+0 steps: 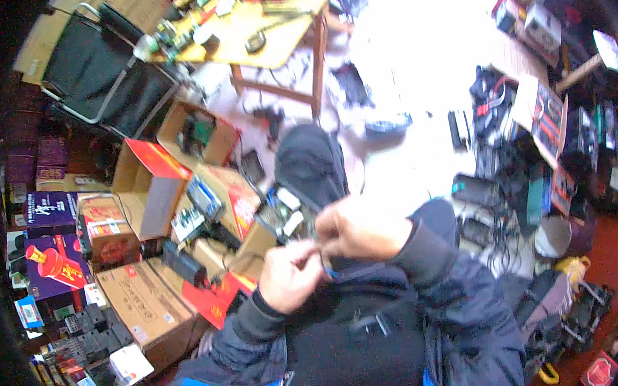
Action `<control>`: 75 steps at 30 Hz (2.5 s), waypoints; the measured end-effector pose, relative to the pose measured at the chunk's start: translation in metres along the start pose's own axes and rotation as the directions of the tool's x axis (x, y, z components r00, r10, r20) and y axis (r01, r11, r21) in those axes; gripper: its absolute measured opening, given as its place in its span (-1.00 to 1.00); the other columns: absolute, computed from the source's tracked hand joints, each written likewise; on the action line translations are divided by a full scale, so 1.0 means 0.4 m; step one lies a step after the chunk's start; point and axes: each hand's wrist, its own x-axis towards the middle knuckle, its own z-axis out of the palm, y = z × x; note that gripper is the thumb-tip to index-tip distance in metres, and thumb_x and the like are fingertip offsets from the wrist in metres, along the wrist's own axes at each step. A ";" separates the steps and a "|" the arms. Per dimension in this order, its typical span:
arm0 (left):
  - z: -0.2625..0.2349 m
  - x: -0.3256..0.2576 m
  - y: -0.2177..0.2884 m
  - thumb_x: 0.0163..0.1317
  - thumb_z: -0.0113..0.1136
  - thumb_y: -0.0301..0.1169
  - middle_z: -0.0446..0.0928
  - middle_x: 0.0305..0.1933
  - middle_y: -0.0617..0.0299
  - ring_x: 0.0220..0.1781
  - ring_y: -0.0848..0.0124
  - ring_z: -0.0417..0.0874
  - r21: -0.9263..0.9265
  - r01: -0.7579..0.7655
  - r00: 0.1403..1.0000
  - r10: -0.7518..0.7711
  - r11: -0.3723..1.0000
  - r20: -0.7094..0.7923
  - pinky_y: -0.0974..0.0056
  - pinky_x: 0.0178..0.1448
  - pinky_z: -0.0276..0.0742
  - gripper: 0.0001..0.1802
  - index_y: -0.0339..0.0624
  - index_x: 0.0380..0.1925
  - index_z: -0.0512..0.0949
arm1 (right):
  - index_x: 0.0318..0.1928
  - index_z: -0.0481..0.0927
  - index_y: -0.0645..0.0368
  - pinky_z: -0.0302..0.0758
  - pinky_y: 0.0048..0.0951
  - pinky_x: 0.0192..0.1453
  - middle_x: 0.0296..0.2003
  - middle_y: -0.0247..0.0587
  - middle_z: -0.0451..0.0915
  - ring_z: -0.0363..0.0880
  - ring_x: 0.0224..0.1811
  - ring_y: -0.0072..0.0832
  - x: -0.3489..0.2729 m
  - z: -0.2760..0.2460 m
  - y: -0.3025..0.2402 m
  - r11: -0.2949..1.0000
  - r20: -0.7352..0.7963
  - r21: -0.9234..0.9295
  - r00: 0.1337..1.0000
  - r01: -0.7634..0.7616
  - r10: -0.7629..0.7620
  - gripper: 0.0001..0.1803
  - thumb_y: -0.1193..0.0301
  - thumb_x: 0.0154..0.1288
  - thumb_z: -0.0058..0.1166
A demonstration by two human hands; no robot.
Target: The person sits on the floor and repairs a small electronic device. They strip wire ends with pliers, twist the wires, and wrap them with electrical tape. The person then connects the wires to the device and continues wrapping the connections with tape.
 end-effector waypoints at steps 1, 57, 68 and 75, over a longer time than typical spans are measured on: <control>0.001 -0.001 0.006 0.38 0.18 -0.45 0.70 -0.45 -0.05 -0.42 0.16 0.80 0.021 -0.026 0.999 0.027 0.999 -0.034 0.13 -0.26 0.67 -0.83 -0.28 -0.29 0.71 | -0.33 0.73 0.16 0.62 -0.06 -0.21 -0.43 0.03 0.68 0.74 -0.35 -0.04 0.004 -0.009 -0.009 0.999 0.041 -0.009 0.999 -0.032 0.032 -0.76 0.25 0.17 0.44; 0.077 -0.033 -0.098 0.54 0.17 -0.51 0.51 0.46 -0.06 0.37 0.20 0.65 -0.746 0.261 0.960 -0.084 0.612 0.267 0.09 0.41 0.67 -0.42 -0.37 0.50 0.33 | 0.29 0.60 0.41 0.67 -0.34 0.16 0.10 -0.06 0.75 0.75 0.07 -0.41 -0.236 -0.030 0.151 0.712 -0.547 0.698 0.705 0.084 0.453 -0.57 0.42 0.55 0.21; 0.026 -0.110 0.014 0.54 0.22 -0.50 0.68 0.29 -0.08 0.25 0.23 0.77 -0.462 0.277 0.959 -0.211 0.842 0.190 0.25 0.18 0.76 -0.54 -0.36 0.39 0.50 | 0.24 0.57 0.36 0.71 -0.31 0.21 0.33 0.21 0.62 0.75 0.25 -0.19 -0.377 0.152 0.068 0.547 -0.561 0.800 0.631 0.247 0.536 -0.67 0.42 0.67 -0.06; 0.008 0.031 0.109 0.56 0.27 -0.42 0.77 0.10 0.08 0.01 0.42 0.82 -0.448 -0.029 0.998 0.052 0.893 0.038 0.41 -0.08 0.68 -0.69 -0.29 0.21 0.66 | 0.40 0.52 0.38 0.67 -0.35 0.24 0.29 0.03 0.64 0.71 0.20 -0.33 -0.328 0.107 0.023 0.699 -0.658 0.675 0.622 0.237 0.425 -0.56 0.40 0.68 0.02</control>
